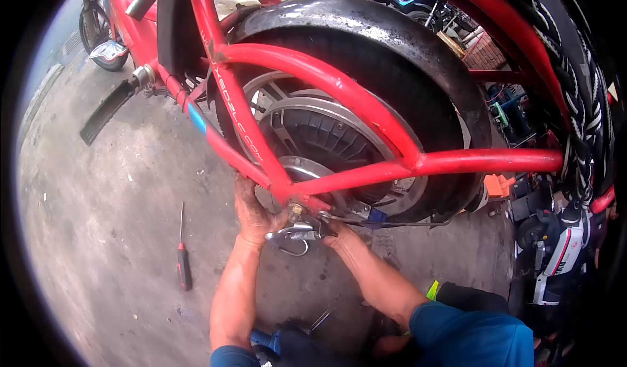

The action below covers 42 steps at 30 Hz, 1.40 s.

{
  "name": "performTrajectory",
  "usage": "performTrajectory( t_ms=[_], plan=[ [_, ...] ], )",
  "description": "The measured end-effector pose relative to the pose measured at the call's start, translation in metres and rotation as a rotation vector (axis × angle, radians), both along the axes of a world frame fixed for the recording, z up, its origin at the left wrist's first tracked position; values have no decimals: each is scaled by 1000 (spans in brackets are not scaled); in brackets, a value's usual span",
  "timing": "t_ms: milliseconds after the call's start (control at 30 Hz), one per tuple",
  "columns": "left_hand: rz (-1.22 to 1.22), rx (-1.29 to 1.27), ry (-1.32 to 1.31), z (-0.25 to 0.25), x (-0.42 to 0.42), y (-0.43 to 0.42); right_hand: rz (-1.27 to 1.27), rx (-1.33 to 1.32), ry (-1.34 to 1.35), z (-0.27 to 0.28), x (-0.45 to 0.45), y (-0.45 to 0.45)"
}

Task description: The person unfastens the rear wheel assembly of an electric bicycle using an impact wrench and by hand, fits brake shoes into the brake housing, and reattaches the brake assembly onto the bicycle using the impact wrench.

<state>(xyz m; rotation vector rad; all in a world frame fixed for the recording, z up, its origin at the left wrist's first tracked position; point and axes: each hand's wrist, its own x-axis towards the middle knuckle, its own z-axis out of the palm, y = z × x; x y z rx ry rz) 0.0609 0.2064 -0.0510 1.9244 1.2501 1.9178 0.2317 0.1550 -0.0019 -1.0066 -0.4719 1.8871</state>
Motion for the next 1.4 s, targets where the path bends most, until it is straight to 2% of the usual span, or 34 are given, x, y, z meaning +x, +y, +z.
performTrajectory(
  t_ms=[200, 500, 533, 600, 667, 733, 800, 867, 933, 967, 1033, 1100, 1167, 1233, 1300, 1333, 1367, 1400],
  plan=[
    [50, 53, 52, 20, -1, 1, -20, -15, -19, -2, 12, -4],
    [21, 15, 44, 12, -6, 0, -18, -34, 34, -4, 2, 2],
    [22, -21, 50, 10, -5, 1, -27, -32, 2, -7, 1, 1],
    [30, -5, 26, 13, -4, 2, -49, 43, -264, -26, 9, -6],
    [6, 52, -5, 8, -5, 6, 30, 128, -390, 8, -10, -1],
    [11, 57, 7, 13, -7, 8, 71, 270, -397, -12, -1, 7],
    [22, 50, 4, 11, -6, 6, 96, 296, -355, -20, 8, 11],
    [31, 54, 7, 10, -7, 9, 106, 336, -528, -21, 9, 10],
    [42, 109, -12, 5, -4, 10, -32, 1, -303, -10, 5, 7],
    [36, 119, -16, 3, -3, 13, 21, 6, -206, -10, 12, 11],
    [60, 156, -36, 4, -3, 14, 110, 276, -623, -16, 7, 9],
    [51, 124, -48, 1, -3, 13, 8, -47, -135, 9, 3, 6],
    [43, 84, -31, 4, -5, 10, 123, 59, -296, -20, 15, -8],
    [32, 106, -26, 9, -5, 10, 153, 215, -485, -3, 8, -3],
    [-35, 36, 25, 19, -9, 8, -26, 275, -440, -7, 1, -7],
    [-34, 120, 32, 21, -7, 10, -86, 195, -375, -12, 6, -3],
    [-21, 94, 2, 22, -3, 10, -152, 118, -309, -15, 11, -1],
    [0, 44, -22, 18, -3, 6, -111, 73, -265, -11, 12, -2]
  ],
)
